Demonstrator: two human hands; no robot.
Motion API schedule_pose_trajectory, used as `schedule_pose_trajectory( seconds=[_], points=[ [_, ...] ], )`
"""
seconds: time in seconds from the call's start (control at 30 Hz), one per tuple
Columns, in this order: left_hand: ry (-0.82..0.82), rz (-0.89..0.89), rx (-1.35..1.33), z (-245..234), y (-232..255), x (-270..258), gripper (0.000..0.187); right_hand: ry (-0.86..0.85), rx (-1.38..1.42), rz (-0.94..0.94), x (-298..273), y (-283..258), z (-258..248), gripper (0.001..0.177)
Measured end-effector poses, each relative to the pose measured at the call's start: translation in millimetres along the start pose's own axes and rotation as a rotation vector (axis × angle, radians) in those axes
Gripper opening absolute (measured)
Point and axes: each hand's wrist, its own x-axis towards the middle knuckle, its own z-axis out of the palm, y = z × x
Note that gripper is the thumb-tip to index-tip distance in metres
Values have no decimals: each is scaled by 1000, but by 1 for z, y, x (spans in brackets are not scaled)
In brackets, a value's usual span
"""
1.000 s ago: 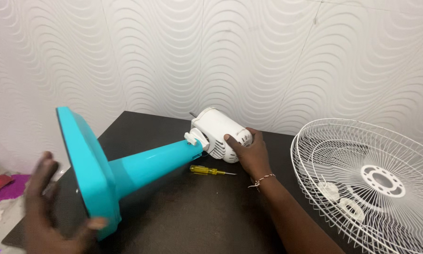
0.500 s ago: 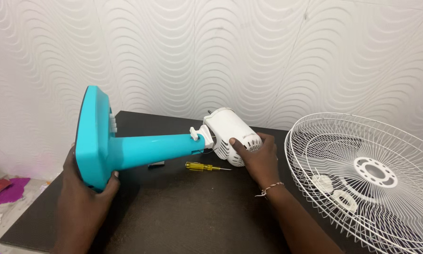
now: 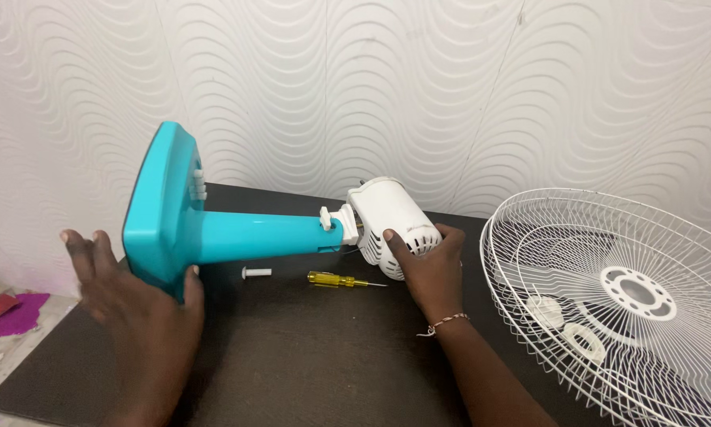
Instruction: The person aligns and secures the white motor housing to the turquoise fan stand using a white plastic locking knob. They tighten the knob by hand and then use a yellow screwdriver to further secure the connection between the motor and the stand.
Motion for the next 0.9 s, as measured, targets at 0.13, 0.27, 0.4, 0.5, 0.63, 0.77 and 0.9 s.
schedule_pose_trajectory(
  seconds=[0.13, 0.27, 0.4, 0.5, 0.63, 0.77, 0.9],
  points=[
    [69, 329, -25, -7, 22, -6, 81, 8, -33, -40, 2, 4, -2, 89],
    [-86, 582, -141, 9, 55, 4, 36, -21, -14, -23, 5, 7, -1, 89],
    [-202, 707, -205, 35, 93, 24, 32, 4, -27, -87, 6, 8, -3, 87],
    [-183, 771, -221, 55, 118, 34, 36, -29, -26, -35, 9, 7, -7, 87],
    [-232, 763, -165, 72, 124, 39, 24, -56, -9, 13, 11, 6, -11, 88],
    [-266, 816, -204, 81, 117, 35, 32, -27, 24, -66, 13, 5, -13, 87],
    [-203, 806, -200, 86, 112, 35, 26, -63, -37, 31, 18, 3, -12, 87]
  ],
)
